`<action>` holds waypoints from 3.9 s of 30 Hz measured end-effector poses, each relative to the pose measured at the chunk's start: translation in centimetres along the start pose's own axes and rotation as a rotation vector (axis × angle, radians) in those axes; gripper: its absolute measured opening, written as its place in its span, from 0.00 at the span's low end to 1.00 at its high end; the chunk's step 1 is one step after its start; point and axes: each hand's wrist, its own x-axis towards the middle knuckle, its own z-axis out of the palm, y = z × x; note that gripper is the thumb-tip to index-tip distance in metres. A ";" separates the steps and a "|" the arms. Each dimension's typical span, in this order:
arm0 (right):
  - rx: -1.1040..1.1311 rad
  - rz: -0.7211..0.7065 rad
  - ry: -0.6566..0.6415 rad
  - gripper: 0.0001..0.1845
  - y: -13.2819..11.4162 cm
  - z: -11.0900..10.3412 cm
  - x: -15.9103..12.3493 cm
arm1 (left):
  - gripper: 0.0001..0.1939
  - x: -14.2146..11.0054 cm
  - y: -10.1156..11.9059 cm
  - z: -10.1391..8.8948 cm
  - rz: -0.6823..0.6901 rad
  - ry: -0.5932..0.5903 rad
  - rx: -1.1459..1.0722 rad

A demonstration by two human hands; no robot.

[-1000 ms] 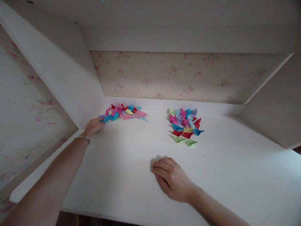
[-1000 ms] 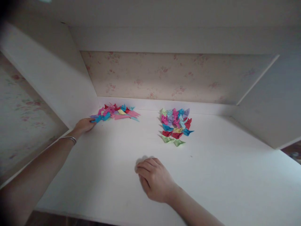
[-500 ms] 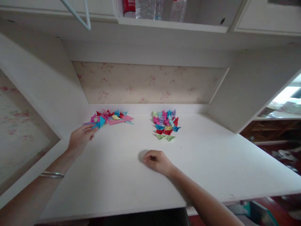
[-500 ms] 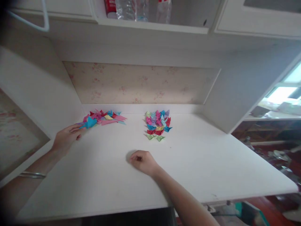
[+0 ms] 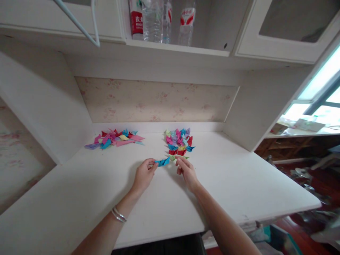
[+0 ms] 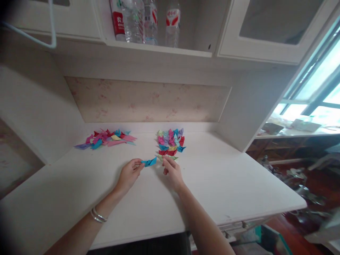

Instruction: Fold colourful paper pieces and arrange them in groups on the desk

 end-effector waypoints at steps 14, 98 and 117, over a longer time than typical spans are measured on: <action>-0.276 0.003 -0.201 0.21 0.8 0.3 -0.7 | 0.22 -1.0 -0.4 -0.8 -0.064 -0.133 -0.065; -0.373 -0.003 -0.123 0.23 2.6 0.4 0.4 | 0.13 6.5 8.3 6.9 0.262 -0.073 0.506; -0.862 0.046 -0.250 0.13 1.1 0.5 0.0 | 0.11 9.7 7.6 17.5 0.174 -0.319 0.766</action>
